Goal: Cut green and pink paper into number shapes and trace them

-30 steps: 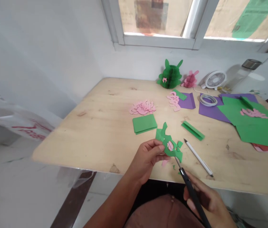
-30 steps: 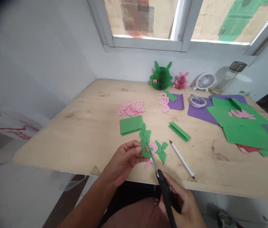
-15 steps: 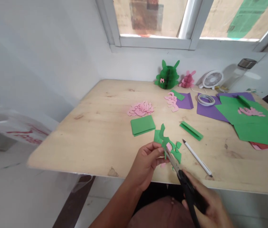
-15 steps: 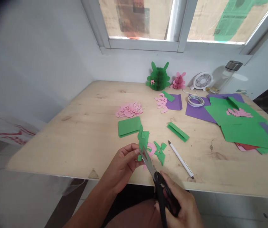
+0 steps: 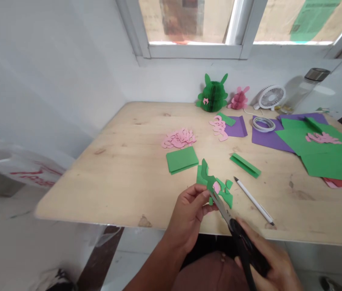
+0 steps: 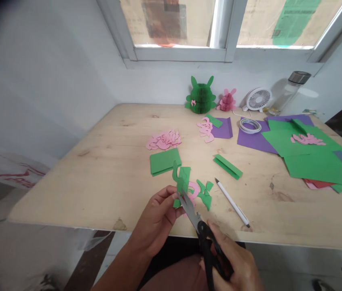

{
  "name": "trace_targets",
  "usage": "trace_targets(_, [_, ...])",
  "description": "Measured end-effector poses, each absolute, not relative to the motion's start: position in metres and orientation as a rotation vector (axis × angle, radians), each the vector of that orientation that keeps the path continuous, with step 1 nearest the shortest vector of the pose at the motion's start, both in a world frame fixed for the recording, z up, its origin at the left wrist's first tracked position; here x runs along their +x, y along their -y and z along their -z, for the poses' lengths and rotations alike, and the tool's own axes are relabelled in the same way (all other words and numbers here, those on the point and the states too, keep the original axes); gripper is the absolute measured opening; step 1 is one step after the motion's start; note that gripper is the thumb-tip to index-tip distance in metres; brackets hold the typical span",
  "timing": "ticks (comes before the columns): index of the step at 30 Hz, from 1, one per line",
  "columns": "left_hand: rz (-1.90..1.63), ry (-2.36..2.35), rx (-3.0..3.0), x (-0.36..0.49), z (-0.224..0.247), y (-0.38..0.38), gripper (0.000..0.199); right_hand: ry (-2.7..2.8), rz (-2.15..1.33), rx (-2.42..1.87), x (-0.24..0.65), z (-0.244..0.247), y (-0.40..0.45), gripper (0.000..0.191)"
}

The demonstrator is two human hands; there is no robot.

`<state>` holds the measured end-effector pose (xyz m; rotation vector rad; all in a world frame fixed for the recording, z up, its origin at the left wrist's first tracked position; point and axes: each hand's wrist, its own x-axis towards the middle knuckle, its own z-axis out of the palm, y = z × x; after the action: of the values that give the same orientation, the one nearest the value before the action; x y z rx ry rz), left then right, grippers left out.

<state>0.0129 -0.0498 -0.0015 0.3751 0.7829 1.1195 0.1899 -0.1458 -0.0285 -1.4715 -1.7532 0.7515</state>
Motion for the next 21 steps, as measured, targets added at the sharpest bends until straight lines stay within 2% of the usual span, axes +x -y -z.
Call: trace_targets(21, [-1.16, -0.792, 0.328, 0.0211, 0.0072, 0.0577, 0.016, 1.717, -0.903, -1.486, 0.1942, 0.0291, 0.1484, 0.056])
